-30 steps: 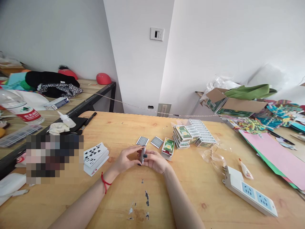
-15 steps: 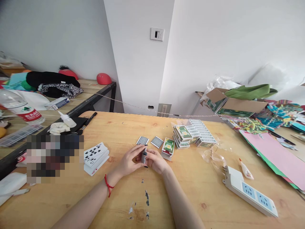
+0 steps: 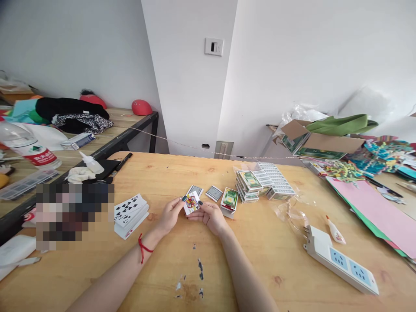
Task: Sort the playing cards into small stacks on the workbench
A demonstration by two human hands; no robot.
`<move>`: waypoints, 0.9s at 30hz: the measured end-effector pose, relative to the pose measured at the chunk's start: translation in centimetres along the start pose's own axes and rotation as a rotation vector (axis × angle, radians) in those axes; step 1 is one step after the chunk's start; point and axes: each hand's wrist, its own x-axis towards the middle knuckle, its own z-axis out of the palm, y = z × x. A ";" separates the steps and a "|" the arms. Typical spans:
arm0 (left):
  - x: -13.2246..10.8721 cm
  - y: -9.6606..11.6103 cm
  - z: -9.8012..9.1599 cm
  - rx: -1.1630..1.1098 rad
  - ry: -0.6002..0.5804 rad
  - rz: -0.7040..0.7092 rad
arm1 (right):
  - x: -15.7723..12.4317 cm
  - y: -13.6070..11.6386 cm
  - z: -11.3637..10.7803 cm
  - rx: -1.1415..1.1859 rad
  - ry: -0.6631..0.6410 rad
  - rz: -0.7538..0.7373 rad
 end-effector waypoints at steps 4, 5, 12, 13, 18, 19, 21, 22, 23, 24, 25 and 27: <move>-0.2 0.7 -0.2 -0.270 -0.237 -0.077 | -0.2 -0.1 0.0 -0.013 -0.037 0.001; -0.3 0.8 -0.3 -0.309 -0.285 -0.087 | -0.3 -0.2 0.1 -0.012 -0.057 0.014; -0.3 1.0 -1.4 -0.527 -0.465 -0.173 | -1.4 -1.1 1.0 0.004 -0.293 0.203; -0.3 0.8 -1.6 -0.586 -0.474 -0.173 | -1.4 -1.1 1.1 0.004 -0.303 0.203; 0.0 0.0 -2.3 -0.759 -0.523 -0.151 | -1.4 -0.9 1.0 0.010 -0.306 0.141; 0.1 0.1 -2.3 -0.742 -0.522 -0.148 | -1.3 -0.8 0.9 0.005 -0.299 0.129; 0.1 0.2 -2.1 -0.633 -0.472 -0.117 | -1.3 -0.6 0.9 -0.002 -0.275 0.117; 0.1 0.4 -1.9 -0.538 -0.420 -0.085 | -1.2 -0.6 0.9 -0.001 -0.256 0.113; 0.1 0.5 -1.7 -0.421 -0.357 -0.045 | -1.2 -0.5 1.0 0.003 -0.233 0.106; 0.0 0.6 -1.4 -0.281 -0.288 0.009 | -1.1 -0.4 1.0 0.007 -0.209 0.093; -0.1 0.7 -1.0 -0.136 -0.220 0.069 | -1.0 -0.3 1.0 0.008 -0.179 0.073; -0.4 0.7 -0.4 0.156 -0.149 0.198 | -0.7 -0.1 1.0 -0.010 -0.110 0.020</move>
